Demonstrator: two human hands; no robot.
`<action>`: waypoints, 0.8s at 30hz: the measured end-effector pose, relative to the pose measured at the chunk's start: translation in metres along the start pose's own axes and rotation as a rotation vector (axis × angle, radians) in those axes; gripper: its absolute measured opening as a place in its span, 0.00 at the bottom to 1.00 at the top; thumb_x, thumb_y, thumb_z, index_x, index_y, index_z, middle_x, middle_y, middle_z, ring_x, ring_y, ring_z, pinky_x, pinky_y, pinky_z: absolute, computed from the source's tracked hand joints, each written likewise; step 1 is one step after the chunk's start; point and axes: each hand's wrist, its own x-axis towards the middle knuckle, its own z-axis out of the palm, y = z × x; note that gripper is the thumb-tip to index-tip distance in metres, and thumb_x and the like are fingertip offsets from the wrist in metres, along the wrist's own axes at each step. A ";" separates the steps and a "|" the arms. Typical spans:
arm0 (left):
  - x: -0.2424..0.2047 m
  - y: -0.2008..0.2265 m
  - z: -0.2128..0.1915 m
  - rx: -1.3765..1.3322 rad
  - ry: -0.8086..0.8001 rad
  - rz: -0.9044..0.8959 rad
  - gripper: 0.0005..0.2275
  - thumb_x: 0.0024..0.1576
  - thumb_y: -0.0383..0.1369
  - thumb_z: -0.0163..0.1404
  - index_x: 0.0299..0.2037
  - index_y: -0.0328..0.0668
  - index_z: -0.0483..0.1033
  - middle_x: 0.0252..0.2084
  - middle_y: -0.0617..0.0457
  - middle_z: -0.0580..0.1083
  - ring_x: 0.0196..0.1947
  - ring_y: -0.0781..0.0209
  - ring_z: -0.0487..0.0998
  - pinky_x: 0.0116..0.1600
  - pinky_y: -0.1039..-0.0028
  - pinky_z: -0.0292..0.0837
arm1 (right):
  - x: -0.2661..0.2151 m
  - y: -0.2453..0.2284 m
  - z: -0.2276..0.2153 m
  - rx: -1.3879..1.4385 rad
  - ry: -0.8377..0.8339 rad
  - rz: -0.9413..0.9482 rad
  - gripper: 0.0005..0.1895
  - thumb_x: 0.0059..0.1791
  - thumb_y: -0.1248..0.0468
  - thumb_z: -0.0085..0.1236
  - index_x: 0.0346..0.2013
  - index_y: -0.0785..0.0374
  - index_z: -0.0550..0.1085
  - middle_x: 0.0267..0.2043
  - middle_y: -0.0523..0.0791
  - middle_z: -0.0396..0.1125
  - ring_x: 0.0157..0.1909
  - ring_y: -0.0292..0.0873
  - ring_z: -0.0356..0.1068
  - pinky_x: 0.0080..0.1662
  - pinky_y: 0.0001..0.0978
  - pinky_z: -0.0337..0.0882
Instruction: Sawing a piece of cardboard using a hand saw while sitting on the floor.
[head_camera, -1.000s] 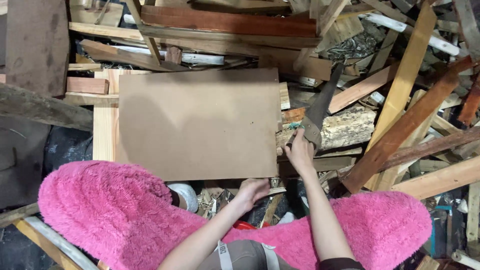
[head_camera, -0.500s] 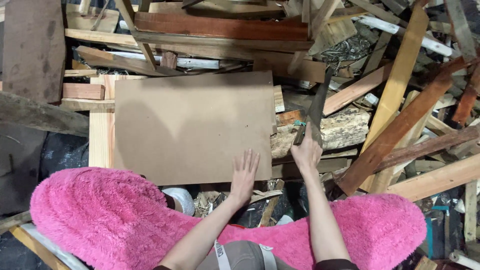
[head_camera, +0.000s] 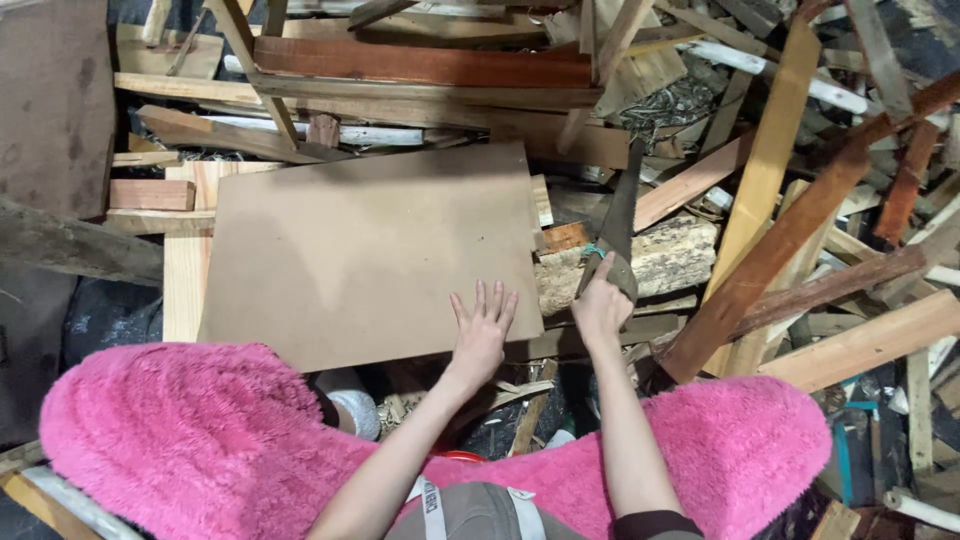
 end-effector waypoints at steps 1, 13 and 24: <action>0.003 -0.003 0.001 -0.024 0.064 0.043 0.39 0.44 0.18 0.53 0.72 0.45 0.62 0.73 0.38 0.62 0.74 0.28 0.53 0.65 0.22 0.46 | -0.003 -0.002 -0.005 0.038 -0.011 0.002 0.41 0.46 0.64 0.51 0.74 0.64 0.52 0.36 0.62 0.76 0.43 0.66 0.78 0.47 0.58 0.73; 0.107 -0.050 -0.133 -0.061 0.213 0.063 0.35 0.48 0.19 0.49 0.69 0.60 0.67 0.63 0.50 0.75 0.59 0.43 0.78 0.53 0.44 0.76 | 0.014 0.015 0.012 0.007 -0.029 -0.024 0.43 0.46 0.60 0.56 0.75 0.53 0.53 0.37 0.59 0.76 0.46 0.63 0.78 0.47 0.57 0.74; 0.160 -0.049 -0.171 0.286 0.176 0.343 0.09 0.48 0.29 0.52 0.35 0.56 0.83 0.27 0.52 0.82 0.32 0.51 0.86 0.37 0.59 0.81 | -0.007 -0.016 -0.035 0.078 -0.099 -0.056 0.42 0.50 0.61 0.54 0.76 0.63 0.50 0.41 0.63 0.75 0.49 0.66 0.76 0.52 0.58 0.72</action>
